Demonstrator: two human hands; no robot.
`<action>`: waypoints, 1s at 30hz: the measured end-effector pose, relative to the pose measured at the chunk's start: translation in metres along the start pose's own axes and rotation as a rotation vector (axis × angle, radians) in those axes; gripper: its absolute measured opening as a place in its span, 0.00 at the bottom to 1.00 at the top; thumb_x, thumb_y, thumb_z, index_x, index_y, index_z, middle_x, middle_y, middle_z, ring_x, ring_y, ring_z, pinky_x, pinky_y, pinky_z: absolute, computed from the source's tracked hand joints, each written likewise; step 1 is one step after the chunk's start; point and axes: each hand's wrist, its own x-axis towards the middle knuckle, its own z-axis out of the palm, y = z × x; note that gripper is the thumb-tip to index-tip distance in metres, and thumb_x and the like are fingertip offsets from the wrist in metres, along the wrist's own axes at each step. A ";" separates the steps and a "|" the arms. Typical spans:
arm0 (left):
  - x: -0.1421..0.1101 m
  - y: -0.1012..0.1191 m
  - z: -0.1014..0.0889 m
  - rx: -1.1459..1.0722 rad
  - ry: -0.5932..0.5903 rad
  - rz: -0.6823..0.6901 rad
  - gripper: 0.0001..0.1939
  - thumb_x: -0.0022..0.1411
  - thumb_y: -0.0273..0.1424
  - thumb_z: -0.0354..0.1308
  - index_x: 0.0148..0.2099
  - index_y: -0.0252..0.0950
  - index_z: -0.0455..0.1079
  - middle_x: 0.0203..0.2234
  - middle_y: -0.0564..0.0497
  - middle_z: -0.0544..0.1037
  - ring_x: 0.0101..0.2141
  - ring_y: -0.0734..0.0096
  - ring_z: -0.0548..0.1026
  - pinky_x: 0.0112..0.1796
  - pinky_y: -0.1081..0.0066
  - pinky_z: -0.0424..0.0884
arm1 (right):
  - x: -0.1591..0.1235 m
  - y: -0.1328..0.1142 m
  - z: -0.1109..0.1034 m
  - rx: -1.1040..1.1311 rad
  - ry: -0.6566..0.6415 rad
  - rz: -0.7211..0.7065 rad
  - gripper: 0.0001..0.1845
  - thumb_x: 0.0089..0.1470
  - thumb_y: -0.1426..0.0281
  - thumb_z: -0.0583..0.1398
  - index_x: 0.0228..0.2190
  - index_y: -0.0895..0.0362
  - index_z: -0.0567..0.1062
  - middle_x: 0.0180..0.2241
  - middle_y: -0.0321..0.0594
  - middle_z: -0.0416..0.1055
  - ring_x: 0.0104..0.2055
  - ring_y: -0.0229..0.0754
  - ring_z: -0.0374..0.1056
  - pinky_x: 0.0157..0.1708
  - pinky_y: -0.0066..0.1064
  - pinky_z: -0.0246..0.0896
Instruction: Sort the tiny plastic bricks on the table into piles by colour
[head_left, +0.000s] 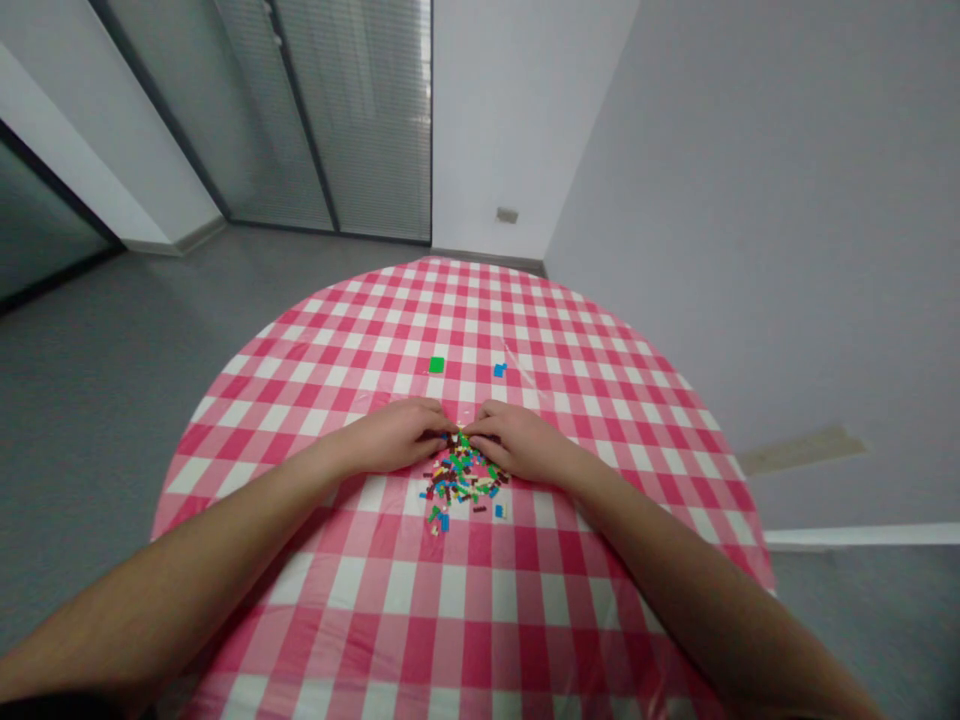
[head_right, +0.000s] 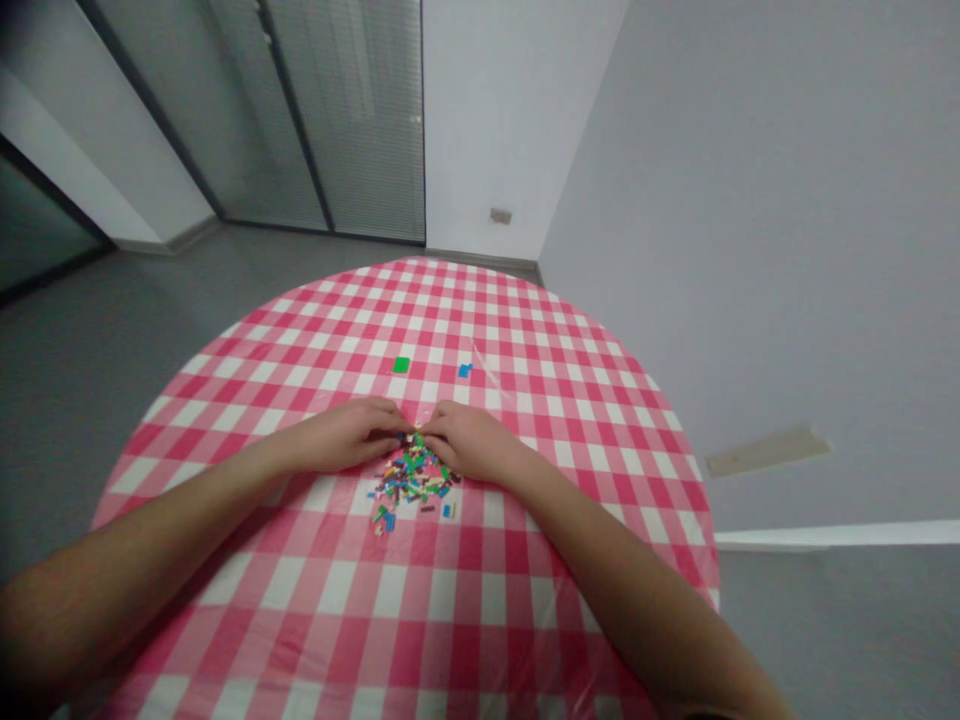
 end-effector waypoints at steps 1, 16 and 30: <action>0.000 0.000 0.001 -0.004 -0.001 0.015 0.14 0.67 0.25 0.53 0.50 0.35 0.78 0.37 0.46 0.78 0.38 0.65 0.76 0.40 0.70 0.68 | 0.000 0.000 -0.001 0.028 -0.002 -0.022 0.14 0.66 0.72 0.56 0.43 0.57 0.82 0.38 0.46 0.75 0.39 0.43 0.70 0.40 0.33 0.64; 0.000 0.004 0.006 -0.188 0.030 0.008 0.12 0.68 0.27 0.54 0.47 0.36 0.78 0.38 0.47 0.82 0.39 0.67 0.78 0.43 0.68 0.71 | -0.002 0.006 -0.002 0.330 0.058 0.151 0.13 0.59 0.74 0.58 0.38 0.56 0.84 0.34 0.40 0.82 0.33 0.40 0.74 0.35 0.30 0.65; 0.005 -0.014 0.014 -0.038 0.212 -0.110 0.13 0.68 0.28 0.53 0.49 0.36 0.78 0.38 0.45 0.78 0.41 0.64 0.75 0.44 0.65 0.71 | -0.004 0.004 0.007 -0.053 0.071 0.089 0.17 0.68 0.66 0.55 0.52 0.53 0.78 0.40 0.44 0.71 0.39 0.43 0.68 0.37 0.32 0.60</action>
